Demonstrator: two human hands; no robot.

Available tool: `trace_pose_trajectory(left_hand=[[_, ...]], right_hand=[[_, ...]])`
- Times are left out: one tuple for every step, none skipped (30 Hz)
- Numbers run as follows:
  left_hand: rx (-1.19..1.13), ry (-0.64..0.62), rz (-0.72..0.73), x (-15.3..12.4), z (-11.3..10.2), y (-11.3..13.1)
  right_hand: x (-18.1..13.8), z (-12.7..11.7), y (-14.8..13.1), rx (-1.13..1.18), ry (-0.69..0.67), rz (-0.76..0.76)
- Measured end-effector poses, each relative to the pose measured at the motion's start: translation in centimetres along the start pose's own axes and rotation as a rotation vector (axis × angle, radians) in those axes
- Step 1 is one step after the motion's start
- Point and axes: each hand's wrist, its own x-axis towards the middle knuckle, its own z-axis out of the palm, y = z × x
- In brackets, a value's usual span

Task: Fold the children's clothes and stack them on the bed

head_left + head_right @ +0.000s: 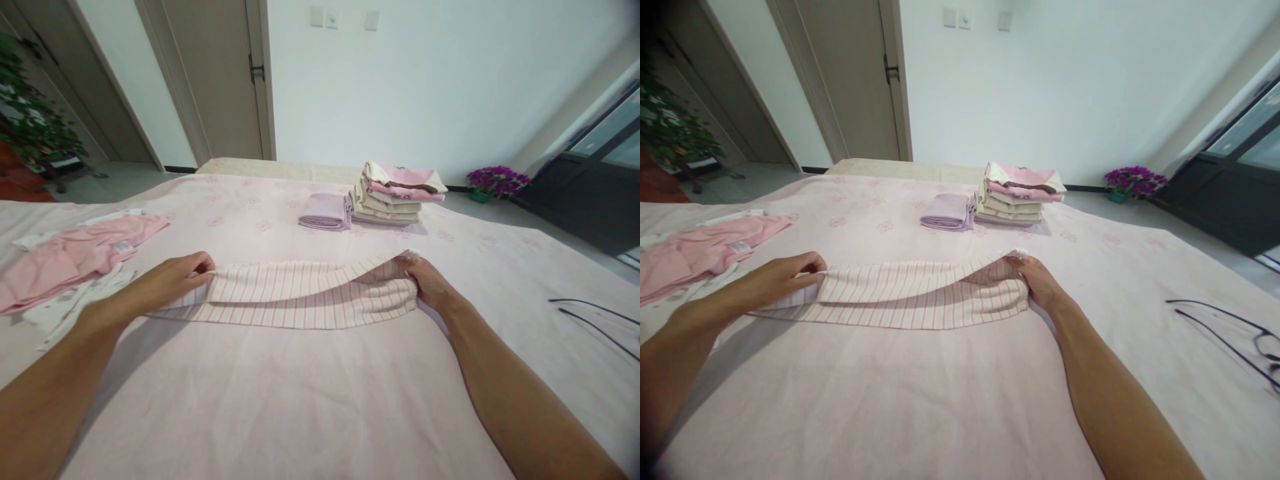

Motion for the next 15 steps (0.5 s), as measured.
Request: trace_pose_trajectory(left_hand=[[-0.018,0.031,-0.011,-0.1,-0.4,0.2],[-0.041,0.065,-0.014,-0.1,-0.7,0.3],[-0.067,0.102,-0.014,-0.1,-0.9,0.4],[-0.097,0.142,-0.014,0.0,-1.1,0.4],[-0.135,0.166,-0.009,0.0,-1.3,0.4],[-0.183,0.175,-0.009,0.1,-1.5,0.4],[-0.241,0.161,-0.017,0.1,-1.6,0.4],[-0.311,0.124,-0.033,0.2,-1.9,0.4],[-0.392,0.076,-0.056,0.4,-2.2,0.5],[-0.479,0.029,-0.082,0.7,-2.6,0.5],[-0.563,-0.002,-0.106,1.1,-3.0,0.7],[-0.643,-0.008,-0.133,1.7,-3.3,0.8],[-0.716,0.0,-0.162,2.4,-3.7,0.8],[-0.78,0.035,-0.198,3.2,-4.0,0.7],[-0.831,0.094,-0.233,4.1,-4.1,0.4]], right_hand=[[-0.1,0.0,-0.1,-0.009,-0.006,0.003],[-0.1,0.0,-0.1,-0.017,-0.005,0.003],[-0.1,0.1,-0.2,-0.022,0.004,-0.001],[-0.1,0.1,-0.2,-0.026,0.019,-0.008],[-0.1,0.1,-0.2,-0.031,0.035,-0.013],[-0.1,0.1,-0.2,-0.039,0.047,-0.013],[-0.1,0.1,-0.2,-0.049,0.053,-0.007],[0.0,0.0,-0.2,-0.061,0.051,0.004],[0.1,0.0,-0.2,-0.071,0.044,0.019],[0.2,0.0,-0.2,-0.076,0.035,0.032],[0.4,0.0,-0.2,-0.073,0.029,0.039],[0.6,0.0,-0.1,-0.061,0.03,0.037],[0.8,0.0,-0.1,-0.041,0.037,0.032],[1.1,-0.1,-0.1,-0.017,0.051,0.025],[1.2,-0.2,-0.1,0.011,0.071,0.02]])
